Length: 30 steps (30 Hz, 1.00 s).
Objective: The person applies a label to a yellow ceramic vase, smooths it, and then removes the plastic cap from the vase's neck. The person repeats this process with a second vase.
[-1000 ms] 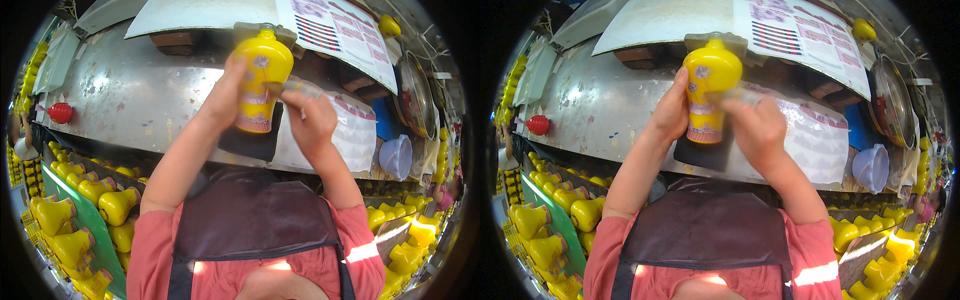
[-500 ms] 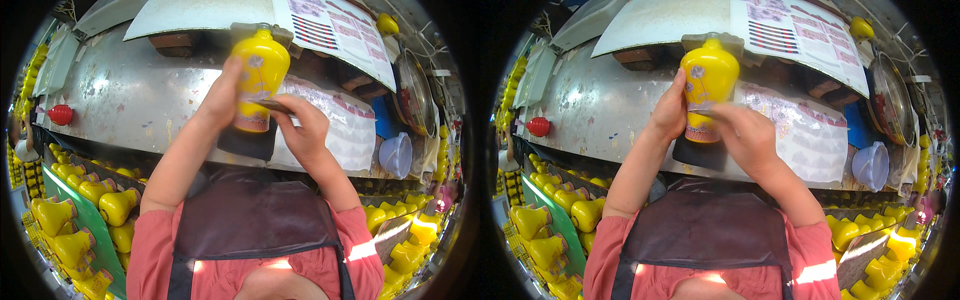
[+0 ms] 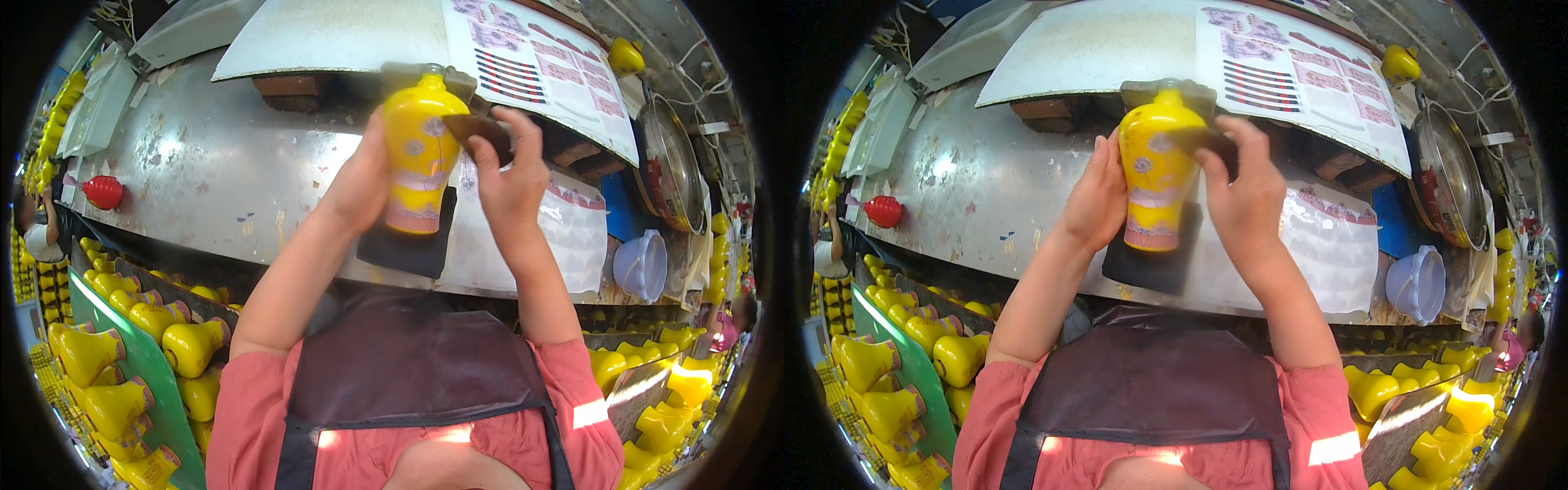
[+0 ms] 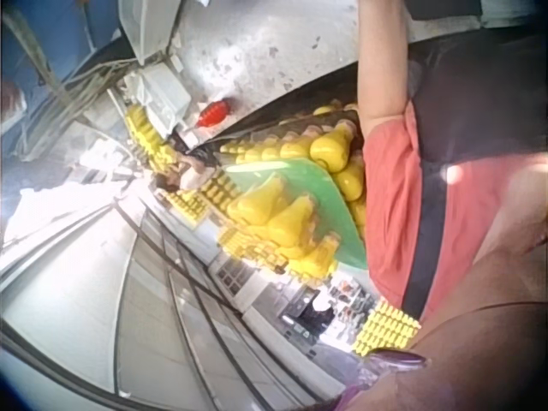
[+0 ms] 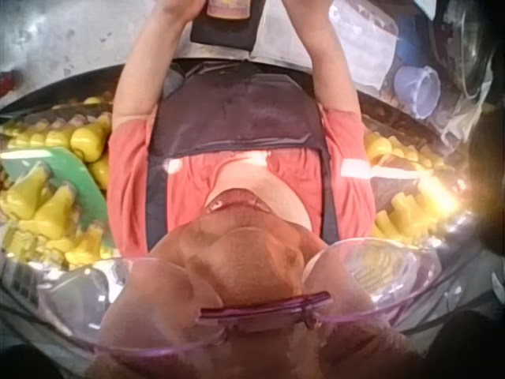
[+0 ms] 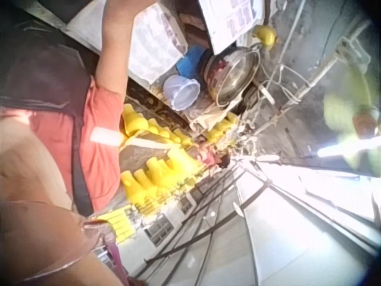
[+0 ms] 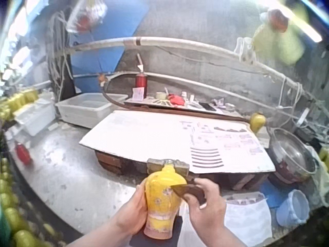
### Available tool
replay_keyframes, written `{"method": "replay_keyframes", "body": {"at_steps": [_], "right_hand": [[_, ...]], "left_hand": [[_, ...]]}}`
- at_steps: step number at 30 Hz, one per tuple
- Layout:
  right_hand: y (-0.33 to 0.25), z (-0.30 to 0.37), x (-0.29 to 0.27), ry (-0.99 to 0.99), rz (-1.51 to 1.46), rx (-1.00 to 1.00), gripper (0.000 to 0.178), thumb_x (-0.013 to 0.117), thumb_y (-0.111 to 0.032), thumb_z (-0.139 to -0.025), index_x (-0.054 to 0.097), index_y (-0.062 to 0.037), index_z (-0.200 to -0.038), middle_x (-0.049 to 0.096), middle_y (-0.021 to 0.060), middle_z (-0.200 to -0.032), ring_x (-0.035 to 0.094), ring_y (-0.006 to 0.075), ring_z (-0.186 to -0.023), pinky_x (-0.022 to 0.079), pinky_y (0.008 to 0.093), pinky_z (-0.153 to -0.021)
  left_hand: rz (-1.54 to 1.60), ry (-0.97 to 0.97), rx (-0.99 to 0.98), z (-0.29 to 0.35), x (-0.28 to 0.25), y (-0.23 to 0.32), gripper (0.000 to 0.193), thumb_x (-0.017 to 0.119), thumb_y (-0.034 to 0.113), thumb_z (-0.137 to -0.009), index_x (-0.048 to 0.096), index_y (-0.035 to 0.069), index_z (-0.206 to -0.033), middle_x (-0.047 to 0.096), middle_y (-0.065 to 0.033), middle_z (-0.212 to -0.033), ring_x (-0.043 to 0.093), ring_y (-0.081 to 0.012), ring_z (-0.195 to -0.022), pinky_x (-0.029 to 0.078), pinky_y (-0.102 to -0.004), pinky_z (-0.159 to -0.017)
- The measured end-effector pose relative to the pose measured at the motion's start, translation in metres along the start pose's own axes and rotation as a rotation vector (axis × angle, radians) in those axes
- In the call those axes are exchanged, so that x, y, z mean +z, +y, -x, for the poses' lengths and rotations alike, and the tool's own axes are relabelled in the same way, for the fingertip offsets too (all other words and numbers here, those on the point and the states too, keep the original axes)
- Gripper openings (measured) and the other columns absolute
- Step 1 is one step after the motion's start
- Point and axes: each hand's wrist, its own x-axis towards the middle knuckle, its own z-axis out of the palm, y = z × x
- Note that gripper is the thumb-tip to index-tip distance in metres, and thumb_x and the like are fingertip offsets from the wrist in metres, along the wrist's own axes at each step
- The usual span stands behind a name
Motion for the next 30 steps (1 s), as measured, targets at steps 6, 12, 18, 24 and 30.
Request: {"method": "replay_keyframes", "body": {"at_steps": [6, 12, 18, 24, 30], "right_hand": [[-0.005, -0.029, -0.002, -0.183, -0.042, -0.110, 0.029, 0.077, -0.007, -0.087, 0.067, -0.0057, -0.114, 0.072, 0.0148, -0.099, 0.074, 0.0314, -0.081, 0.058, 0.0366, -0.071], [-0.015, -0.047, -0.004, -0.200, -0.043, -0.063, 0.028, 0.079, -0.008, -0.088, 0.072, -0.0033, -0.115, 0.077, 0.0147, -0.102, 0.076, 0.0229, -0.088, 0.058, 0.0315, -0.080], [-0.012, -0.056, -0.004, -0.043, 0.083, -0.165, 0.026, 0.076, -0.007, -0.087, 0.073, -0.0048, -0.113, 0.075, 0.0135, -0.095, 0.074, 0.0294, -0.079, 0.058, 0.0353, -0.072], [-0.003, -0.065, 0.000, -0.206, -0.082, -0.048, 0.022, 0.073, -0.007, -0.090, 0.073, -0.0019, -0.112, 0.077, 0.0123, -0.095, 0.074, 0.0192, -0.079, 0.057, 0.0311, -0.074], [0.015, -0.083, 0.000, -0.193, -0.460, 0.286, 0.017, 0.067, -0.012, -0.096, 0.073, -0.0018, -0.108, 0.072, 0.0019, -0.089, 0.068, 0.0103, -0.081, 0.056, 0.0279, -0.073]], "left_hand": [[-0.466, 0.092, 0.023, 0.004, -0.006, -0.010, 0.112, 0.077, 0.022, -0.092, -0.006, 0.011, -0.166, 0.039, -0.0141, -0.155, 0.045, -0.0255, -0.140, 0.042, -0.0394, -0.114], [-0.625, 0.088, 0.114, -0.001, -0.015, -0.014, 0.110, 0.076, 0.025, -0.093, -0.006, 0.010, -0.166, 0.039, -0.0149, -0.155, 0.045, -0.0263, -0.140, 0.040, -0.0399, -0.115], [-0.649, 0.126, 0.118, -0.010, -0.012, -0.013, 0.105, 0.075, 0.026, -0.094, 0.000, 0.008, -0.165, 0.040, -0.0170, -0.154, 0.043, -0.0259, -0.141, 0.038, -0.0396, -0.117], [-0.998, 0.245, 0.347, -0.027, -0.007, -0.005, 0.071, 0.073, 0.025, -0.093, 0.036, 0.004, -0.149, 0.052, -0.0139, -0.138, 0.055, -0.0250, -0.125, 0.045, -0.0390, -0.108], [-0.963, 0.328, 0.454, -0.055, -0.007, -0.001, 0.040, 0.067, 0.031, -0.096, 0.063, 0.002, -0.122, 0.061, -0.0188, -0.122, 0.062, -0.0356, -0.113, 0.048, -0.0432, -0.100]]}}
